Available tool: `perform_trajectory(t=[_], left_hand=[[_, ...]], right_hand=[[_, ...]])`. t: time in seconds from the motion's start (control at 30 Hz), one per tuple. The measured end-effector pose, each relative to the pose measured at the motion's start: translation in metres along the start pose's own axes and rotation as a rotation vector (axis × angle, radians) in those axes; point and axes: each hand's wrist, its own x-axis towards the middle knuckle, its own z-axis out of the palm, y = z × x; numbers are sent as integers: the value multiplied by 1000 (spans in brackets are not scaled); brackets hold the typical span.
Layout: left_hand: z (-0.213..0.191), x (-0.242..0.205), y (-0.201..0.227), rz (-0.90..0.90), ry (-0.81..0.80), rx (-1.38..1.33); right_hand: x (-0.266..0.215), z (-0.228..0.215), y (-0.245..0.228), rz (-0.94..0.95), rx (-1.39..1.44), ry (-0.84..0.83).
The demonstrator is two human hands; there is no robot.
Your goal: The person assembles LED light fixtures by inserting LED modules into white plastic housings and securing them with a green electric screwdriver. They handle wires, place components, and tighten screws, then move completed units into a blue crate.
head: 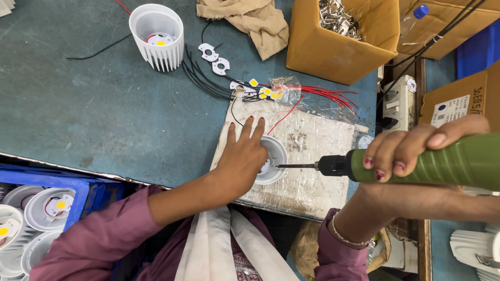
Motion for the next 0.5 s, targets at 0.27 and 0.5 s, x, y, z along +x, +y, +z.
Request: perform_trajectory(t=[0.27,0.5], left_hand=[[-23,-33,-25,187,27,-127],[-18,-29,-25,266,71,97]], right_hand=[[-1,-1,4,41,102,-4],[-5,-4,3,48,82,1]])
